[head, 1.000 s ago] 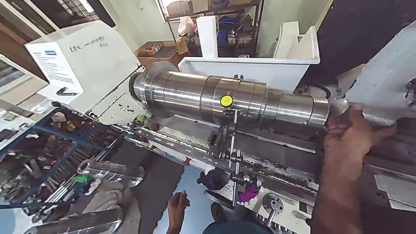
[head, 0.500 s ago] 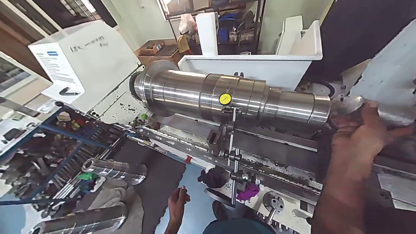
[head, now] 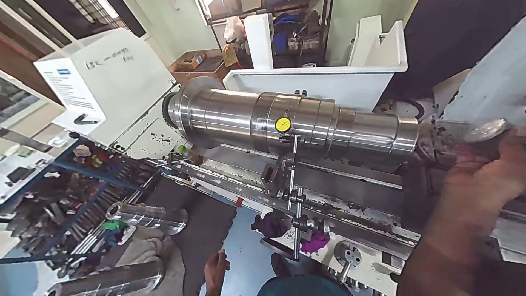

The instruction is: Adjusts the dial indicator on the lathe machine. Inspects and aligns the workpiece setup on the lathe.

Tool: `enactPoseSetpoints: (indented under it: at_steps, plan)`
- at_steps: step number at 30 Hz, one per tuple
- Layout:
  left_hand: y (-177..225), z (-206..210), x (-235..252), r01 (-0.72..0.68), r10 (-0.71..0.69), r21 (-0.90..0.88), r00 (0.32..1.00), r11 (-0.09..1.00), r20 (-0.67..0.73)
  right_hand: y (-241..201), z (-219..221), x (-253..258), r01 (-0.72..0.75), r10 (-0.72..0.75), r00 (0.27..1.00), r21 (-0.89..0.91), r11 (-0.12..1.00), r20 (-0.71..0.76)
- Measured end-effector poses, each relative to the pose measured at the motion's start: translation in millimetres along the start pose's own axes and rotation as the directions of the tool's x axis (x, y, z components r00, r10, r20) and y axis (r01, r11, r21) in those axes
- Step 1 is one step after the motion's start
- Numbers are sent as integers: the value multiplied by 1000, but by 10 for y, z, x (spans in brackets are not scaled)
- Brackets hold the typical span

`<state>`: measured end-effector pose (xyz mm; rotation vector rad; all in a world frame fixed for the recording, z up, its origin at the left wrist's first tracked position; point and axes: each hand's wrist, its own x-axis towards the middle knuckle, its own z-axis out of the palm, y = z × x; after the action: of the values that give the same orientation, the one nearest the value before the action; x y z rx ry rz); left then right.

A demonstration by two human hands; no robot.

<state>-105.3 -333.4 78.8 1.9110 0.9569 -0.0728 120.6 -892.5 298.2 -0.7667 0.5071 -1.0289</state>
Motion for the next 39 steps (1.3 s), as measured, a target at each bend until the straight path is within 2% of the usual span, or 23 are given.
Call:
enactPoseSetpoints:
  at_steps: [3, 7, 10, 12, 14, 17, 21, 32, 39]
  plan:
    - [-134, -77, 27, 25, -25, 57, 1000, 998, -4, -38, -27, 21, 22, -21, 999, 29, 999, -27]
    - [-314, -178, 32, 55, -54, 32, 998, 998, -32, -35, -6, -27, 73, -71, 996, 34, 997, -60]
    - [-361, -195, 26, 56, -58, -30, 997, 998, -48, 110, 139, -217, 69, -69, 998, -34, 997, 0]
    - [-248, -142, 28, 68, -70, -46, 997, 997, -44, 196, 233, -265, -22, 28, 992, -56, 998, 120]
    - [-113, -81, -30, 92, -92, -29, 996, 995, -19, 180, 219, -277, -87, 96, 987, -74, 993, 128]
    - [106, 37, 25, 9, -8, -29, 1000, 1000, 22, 142, 251, -262, -71, 75, 995, -47, 996, 70]
    - [219, 112, 48, -114, 115, -53, 993, 992, 25, 89, 166, -174, -45, 46, 996, -9, 999, 76]
    - [223, 263, -90, -85, 97, -168, 993, 982, 66, 70, 126, -170, -48, 47, 997, 15, 999, 61]
    - [241, 284, -101, -94, 106, -154, 992, 984, 70, 83, 140, -188, -68, 67, 996, 11, 998, 59]
